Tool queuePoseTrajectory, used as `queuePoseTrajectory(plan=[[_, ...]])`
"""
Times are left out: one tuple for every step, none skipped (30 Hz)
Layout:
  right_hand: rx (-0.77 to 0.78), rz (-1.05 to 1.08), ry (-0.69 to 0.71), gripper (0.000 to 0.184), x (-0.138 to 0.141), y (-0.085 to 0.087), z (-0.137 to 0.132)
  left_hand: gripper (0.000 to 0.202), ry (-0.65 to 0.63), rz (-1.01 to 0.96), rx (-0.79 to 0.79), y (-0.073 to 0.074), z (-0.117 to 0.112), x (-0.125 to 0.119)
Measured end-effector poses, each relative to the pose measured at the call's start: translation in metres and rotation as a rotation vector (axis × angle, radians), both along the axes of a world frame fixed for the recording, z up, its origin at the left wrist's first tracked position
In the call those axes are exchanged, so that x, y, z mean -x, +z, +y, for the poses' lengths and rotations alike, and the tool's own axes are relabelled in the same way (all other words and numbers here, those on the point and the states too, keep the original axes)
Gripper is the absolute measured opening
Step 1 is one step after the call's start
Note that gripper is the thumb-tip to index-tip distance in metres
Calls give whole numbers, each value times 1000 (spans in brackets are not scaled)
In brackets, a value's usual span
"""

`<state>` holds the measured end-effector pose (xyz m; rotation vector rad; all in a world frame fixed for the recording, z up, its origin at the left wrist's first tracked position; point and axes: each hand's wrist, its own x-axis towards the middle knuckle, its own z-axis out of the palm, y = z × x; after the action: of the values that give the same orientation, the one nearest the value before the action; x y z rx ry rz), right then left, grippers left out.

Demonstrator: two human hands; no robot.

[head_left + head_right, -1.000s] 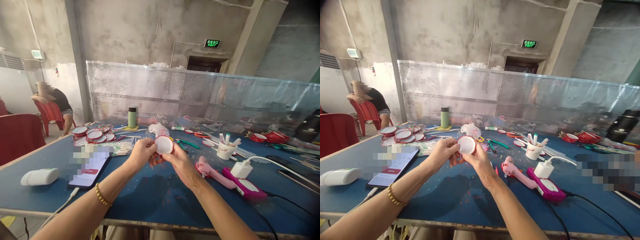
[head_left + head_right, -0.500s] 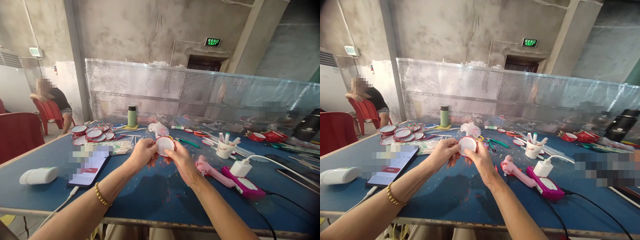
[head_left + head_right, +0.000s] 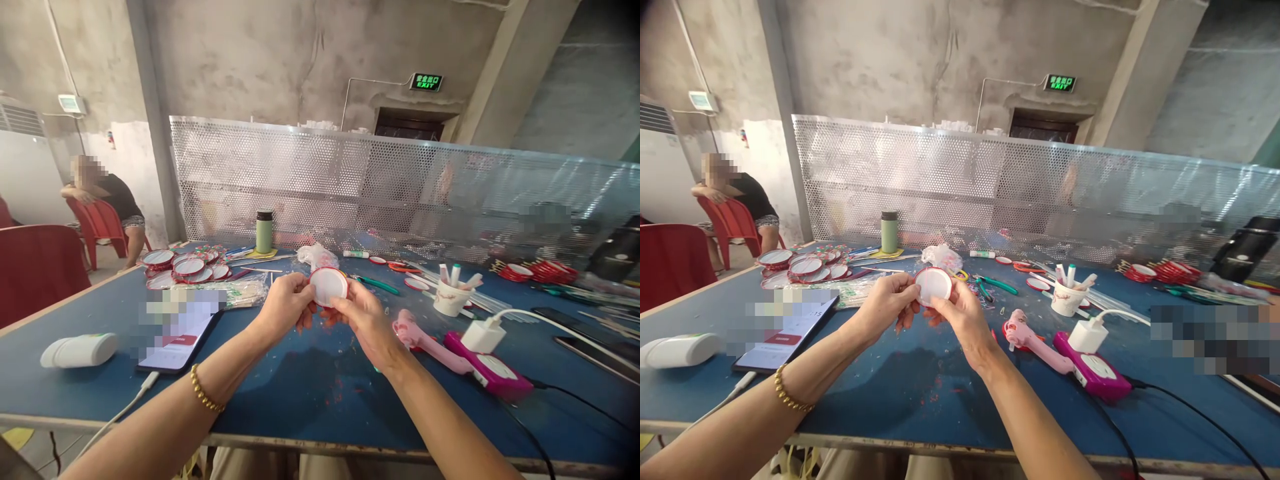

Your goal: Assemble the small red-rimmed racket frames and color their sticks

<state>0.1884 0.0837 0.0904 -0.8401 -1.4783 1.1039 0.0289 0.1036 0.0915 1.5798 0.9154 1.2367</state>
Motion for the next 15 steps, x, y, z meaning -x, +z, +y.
queuePoseTrajectory(plan=[[-1, -2, -7, 48, 0, 0, 0, 18, 1, 4, 0, 0, 0, 0], [-1, -4, -5, 48, 0, 0, 0, 18, 0, 7, 2, 0, 0, 0], [-1, -9, 1, 49, 0, 0, 1, 17, -2, 11, 3, 0, 0, 0], [-3, -13, 5, 50, -1, 0, 2, 17, -4, 15, 5, 0, 1, 1], [-9, -17, 5, 50, -1, 0, 2, 16, -6, 17, 5, 0, 1, 1], [-18, -20, 2, 49, -1, -1, 3, 15, -8, 20, 4, 1, 1, 1], [-28, -21, -3, 49, -2, -1, 4, 15, -8, 25, 3, 1, 1, 1], [-36, -19, -6, 49, -2, -1, 4, 16, -8, 27, 3, 2, 0, 0], [-42, -16, -5, 49, -2, -1, 5, 16, -11, 27, 6, 3, -1, 0], [-46, -12, -3, 48, -2, -1, 5, 16, -16, 26, 10, 4, -2, 0], [-49, -7, -2, 47, -2, -1, 6, 16, -22, 24, 18, 5, -3, -1], [-50, -4, -5, 46, -2, -1, 6, 15, -27, 24, 26, 6, -4, -1], [-51, -5, -11, 45, -2, -1, 6, 15, -31, 25, 35, 7, -5, -1], [-54, -8, -23, 43, -3, -2, 7, 15, -34, 28, 43, 7, -6, -2], [-61, -14, -40, 42, -3, -2, 7, 15, -39, 34, 48, 8, -7, -2]])
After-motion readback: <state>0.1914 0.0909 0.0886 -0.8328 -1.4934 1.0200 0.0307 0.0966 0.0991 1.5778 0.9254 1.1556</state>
